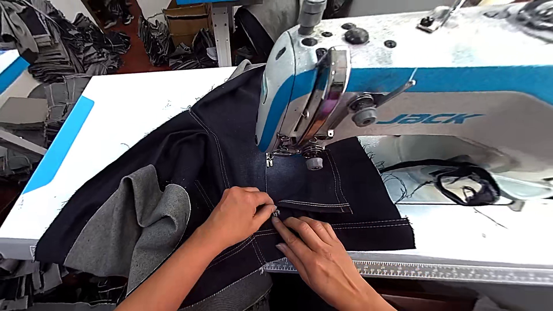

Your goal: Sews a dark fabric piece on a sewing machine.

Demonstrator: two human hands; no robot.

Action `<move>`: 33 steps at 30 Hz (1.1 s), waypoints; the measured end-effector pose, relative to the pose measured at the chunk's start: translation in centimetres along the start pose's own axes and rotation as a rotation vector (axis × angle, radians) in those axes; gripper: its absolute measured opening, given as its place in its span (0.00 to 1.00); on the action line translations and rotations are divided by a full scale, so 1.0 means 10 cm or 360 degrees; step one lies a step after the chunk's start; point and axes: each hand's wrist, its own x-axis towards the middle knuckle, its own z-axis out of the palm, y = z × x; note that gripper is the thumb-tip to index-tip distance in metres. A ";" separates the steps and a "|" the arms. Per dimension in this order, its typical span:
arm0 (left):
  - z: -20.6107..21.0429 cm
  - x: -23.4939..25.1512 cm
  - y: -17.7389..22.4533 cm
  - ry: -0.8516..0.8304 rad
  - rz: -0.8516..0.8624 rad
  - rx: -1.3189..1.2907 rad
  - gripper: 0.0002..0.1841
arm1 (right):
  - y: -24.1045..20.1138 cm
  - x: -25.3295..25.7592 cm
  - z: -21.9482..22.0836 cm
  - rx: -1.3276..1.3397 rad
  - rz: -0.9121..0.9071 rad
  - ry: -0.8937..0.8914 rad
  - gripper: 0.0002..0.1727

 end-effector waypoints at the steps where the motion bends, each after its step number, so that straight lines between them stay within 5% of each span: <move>1: 0.00 0.00 0.00 -0.0003 -0.0009 0.0000 0.09 | -0.01 0.01 0.01 -0.0013 0.0003 0.0005 0.23; 21: 0.08 -0.12 -0.11 0.0130 0.0208 0.0012 0.12 | -0.06 0.25 -0.06 -0.0351 -0.0047 -0.0114 0.18; 33: 0.21 -0.46 -0.02 -0.0006 0.0394 0.0685 0.19 | 0.21 0.23 -0.27 0.0203 -0.0134 0.0017 0.15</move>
